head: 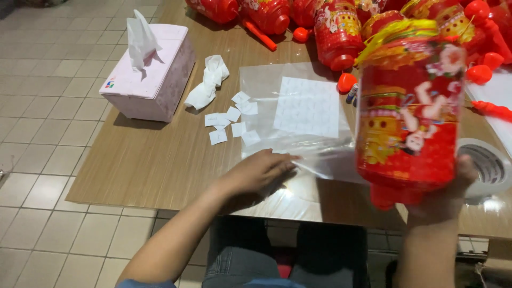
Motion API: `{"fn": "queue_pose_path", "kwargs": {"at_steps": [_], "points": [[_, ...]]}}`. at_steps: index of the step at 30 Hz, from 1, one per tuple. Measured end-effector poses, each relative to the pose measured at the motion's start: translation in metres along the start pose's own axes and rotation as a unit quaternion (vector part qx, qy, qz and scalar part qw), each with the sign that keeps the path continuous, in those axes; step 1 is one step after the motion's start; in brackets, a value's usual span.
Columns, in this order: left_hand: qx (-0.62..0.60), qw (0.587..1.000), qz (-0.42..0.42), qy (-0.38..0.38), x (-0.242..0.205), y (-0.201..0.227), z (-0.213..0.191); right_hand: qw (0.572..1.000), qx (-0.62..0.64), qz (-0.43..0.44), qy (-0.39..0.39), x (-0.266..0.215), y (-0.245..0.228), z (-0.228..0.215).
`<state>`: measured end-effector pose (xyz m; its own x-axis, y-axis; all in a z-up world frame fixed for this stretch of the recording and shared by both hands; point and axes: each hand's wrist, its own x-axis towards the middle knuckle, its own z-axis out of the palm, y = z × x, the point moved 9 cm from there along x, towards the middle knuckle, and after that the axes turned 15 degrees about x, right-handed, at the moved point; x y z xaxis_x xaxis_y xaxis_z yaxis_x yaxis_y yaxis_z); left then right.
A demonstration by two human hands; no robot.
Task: Assembling decorative red lanterns by inserting batteries into the handles, attaching them to the lantern bodies, and cleaning them with tissues.
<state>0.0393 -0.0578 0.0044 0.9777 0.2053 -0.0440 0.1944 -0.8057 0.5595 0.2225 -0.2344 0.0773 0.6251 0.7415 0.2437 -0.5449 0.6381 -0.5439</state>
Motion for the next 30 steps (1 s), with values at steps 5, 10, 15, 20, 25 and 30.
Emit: {"fn": "queue_pose_path", "kwargs": {"at_steps": [5,10,15,20,25,30], "points": [[-0.171,0.977,-0.046,0.116,-0.007,-0.029,-0.065,1.000,-0.004,-0.014,0.006,0.003,-0.026,-0.001],[-0.180,0.959,-0.010,0.219,-0.039,0.013,-0.164,0.999,-0.008,-0.032,0.012,0.007,-0.052,-0.021],[-0.215,0.953,0.050,0.210,-0.081,0.115,-0.248,0.999,-0.006,-0.044,0.014,0.018,-0.067,-0.046],[-0.300,0.915,-0.039,0.265,-0.039,0.048,-0.266,0.998,-0.007,-0.056,0.021,0.009,-0.075,-0.056],[-0.404,0.844,-0.140,0.324,0.021,-0.034,-0.261,0.997,-0.015,-0.075,0.030,-0.002,-0.071,-0.041],[-0.360,0.899,-0.172,0.183,0.075,-0.043,-0.205,0.993,-0.026,-0.106,0.039,-0.015,-0.050,0.019]]}}
